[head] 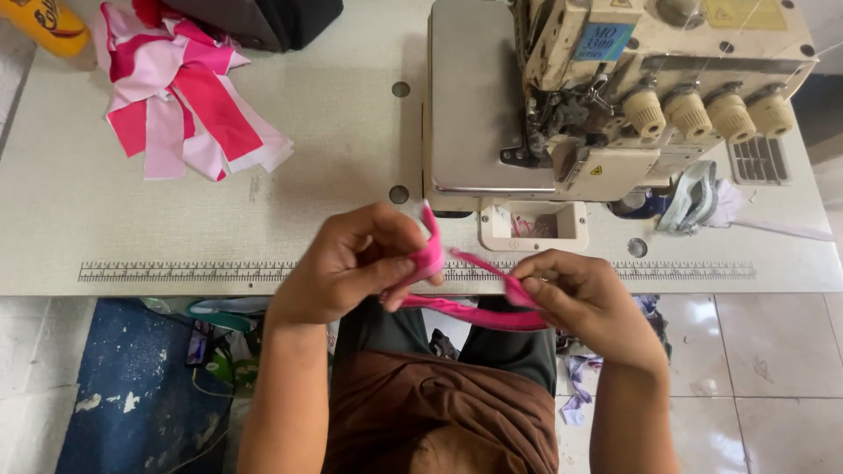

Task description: Folding and sewing pink fabric strips using an industrial overlock machine to finish the edges.

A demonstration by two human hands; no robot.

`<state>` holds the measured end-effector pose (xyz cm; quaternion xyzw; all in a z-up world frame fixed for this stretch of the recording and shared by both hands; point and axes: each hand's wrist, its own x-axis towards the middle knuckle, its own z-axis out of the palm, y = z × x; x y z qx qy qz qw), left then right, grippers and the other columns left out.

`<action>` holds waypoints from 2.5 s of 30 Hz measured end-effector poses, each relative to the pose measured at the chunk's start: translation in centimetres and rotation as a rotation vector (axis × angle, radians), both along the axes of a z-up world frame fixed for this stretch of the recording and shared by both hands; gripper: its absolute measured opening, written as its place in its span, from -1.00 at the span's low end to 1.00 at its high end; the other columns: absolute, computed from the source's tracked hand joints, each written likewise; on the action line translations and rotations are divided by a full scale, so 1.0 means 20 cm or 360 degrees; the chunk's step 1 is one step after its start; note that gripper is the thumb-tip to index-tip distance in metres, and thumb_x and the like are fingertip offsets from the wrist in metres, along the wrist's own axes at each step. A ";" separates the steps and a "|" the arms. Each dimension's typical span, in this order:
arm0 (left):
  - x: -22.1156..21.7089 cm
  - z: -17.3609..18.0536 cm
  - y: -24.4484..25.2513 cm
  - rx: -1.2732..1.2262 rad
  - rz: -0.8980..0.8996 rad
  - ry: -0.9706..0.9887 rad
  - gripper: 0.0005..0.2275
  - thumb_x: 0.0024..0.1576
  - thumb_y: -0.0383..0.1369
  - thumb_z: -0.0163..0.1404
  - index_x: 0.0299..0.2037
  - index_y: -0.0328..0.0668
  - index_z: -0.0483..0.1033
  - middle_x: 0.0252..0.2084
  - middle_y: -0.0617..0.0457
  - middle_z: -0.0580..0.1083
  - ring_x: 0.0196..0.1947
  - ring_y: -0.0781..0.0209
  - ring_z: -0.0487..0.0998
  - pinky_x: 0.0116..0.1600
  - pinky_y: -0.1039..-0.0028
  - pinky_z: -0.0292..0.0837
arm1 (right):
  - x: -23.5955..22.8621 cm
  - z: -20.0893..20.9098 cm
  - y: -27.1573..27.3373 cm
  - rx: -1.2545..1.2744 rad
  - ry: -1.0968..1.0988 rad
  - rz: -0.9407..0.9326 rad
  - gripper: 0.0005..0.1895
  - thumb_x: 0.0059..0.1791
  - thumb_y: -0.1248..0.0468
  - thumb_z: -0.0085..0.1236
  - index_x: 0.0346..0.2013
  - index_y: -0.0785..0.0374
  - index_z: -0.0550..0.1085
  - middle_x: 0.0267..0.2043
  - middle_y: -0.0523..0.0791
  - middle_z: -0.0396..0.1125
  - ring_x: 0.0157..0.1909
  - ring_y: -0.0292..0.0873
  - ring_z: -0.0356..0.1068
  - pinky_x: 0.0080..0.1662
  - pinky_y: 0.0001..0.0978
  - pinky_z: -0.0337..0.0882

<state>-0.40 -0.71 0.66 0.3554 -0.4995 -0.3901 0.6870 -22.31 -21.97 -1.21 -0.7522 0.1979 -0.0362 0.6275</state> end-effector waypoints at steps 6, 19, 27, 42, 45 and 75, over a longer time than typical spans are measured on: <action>-0.06 -0.07 -0.04 0.0300 -0.0052 0.0085 -0.79 0.24 -0.54 0.00 0.06 -0.41 0.52 -0.46 -0.13 0.59 -0.54 0.22 0.59 -0.43 0.56 0.44 | 0.03 -0.12 0.00 0.0166 -0.0340 0.0148 -0.83 0.00 0.46 0.13 -0.15 0.53 0.53 -0.64 -0.04 0.39 -0.75 -0.34 0.24 -0.64 -0.57 0.26; -0.14 0.01 -0.13 0.0184 -0.0214 -0.0320 -0.82 0.21 -0.58 0.08 -0.05 -0.15 0.65 -0.08 -0.03 0.64 -0.30 0.22 0.68 -0.19 0.46 0.58 | 0.07 -0.15 0.10 0.0556 -0.0703 0.0201 -0.83 -0.10 0.58 0.22 -0.25 0.58 0.44 -0.67 0.08 0.37 -0.85 -0.29 0.19 -0.65 -0.47 0.39; -0.29 -0.32 -0.20 -0.0366 0.0067 0.0604 -0.77 0.03 -0.80 0.11 -0.11 -0.56 0.59 -0.16 -0.43 0.56 -0.47 -0.01 0.63 -0.38 0.30 0.60 | 0.09 -0.46 0.12 0.2508 -0.1172 -0.0318 -0.75 -0.04 0.42 0.13 -0.09 0.29 0.35 -0.31 -0.11 0.51 -0.82 -0.62 0.09 -0.50 -0.78 0.32; -0.37 -0.34 -0.22 -0.0390 0.0512 0.0336 -0.81 0.06 -0.62 0.21 -0.14 -0.47 0.56 -0.20 -0.31 0.53 -0.40 0.16 0.52 -0.32 0.43 0.50 | 0.15 -0.31 0.19 0.1173 -0.1113 -0.0376 -0.77 -0.06 0.46 0.25 -0.24 0.24 0.36 -0.42 0.00 0.41 -0.83 -0.47 0.07 -0.53 -0.47 0.44; -0.34 -0.22 -0.25 -0.0445 0.0608 0.0145 -0.77 0.09 -0.56 0.22 -0.05 -0.42 0.57 -0.03 -0.31 0.49 -0.37 0.16 0.58 -0.31 0.37 0.60 | 0.15 -0.14 0.15 0.0943 -0.1167 -0.0400 -0.76 -0.07 0.52 0.23 -0.24 0.29 0.33 -0.31 0.02 0.38 -0.82 -0.47 0.09 -0.51 -0.36 0.51; 0.02 -0.35 -0.07 -0.1174 -0.0630 0.2500 -0.87 0.23 -0.56 -0.01 -0.05 -0.28 0.40 -0.12 -0.06 0.42 -0.17 0.16 0.47 0.03 0.41 0.45 | 0.26 -0.13 0.44 0.0163 -0.0714 0.0199 -0.64 0.07 0.08 0.10 -0.03 0.31 0.44 0.18 0.07 0.36 0.37 0.05 0.28 0.35 -0.06 0.26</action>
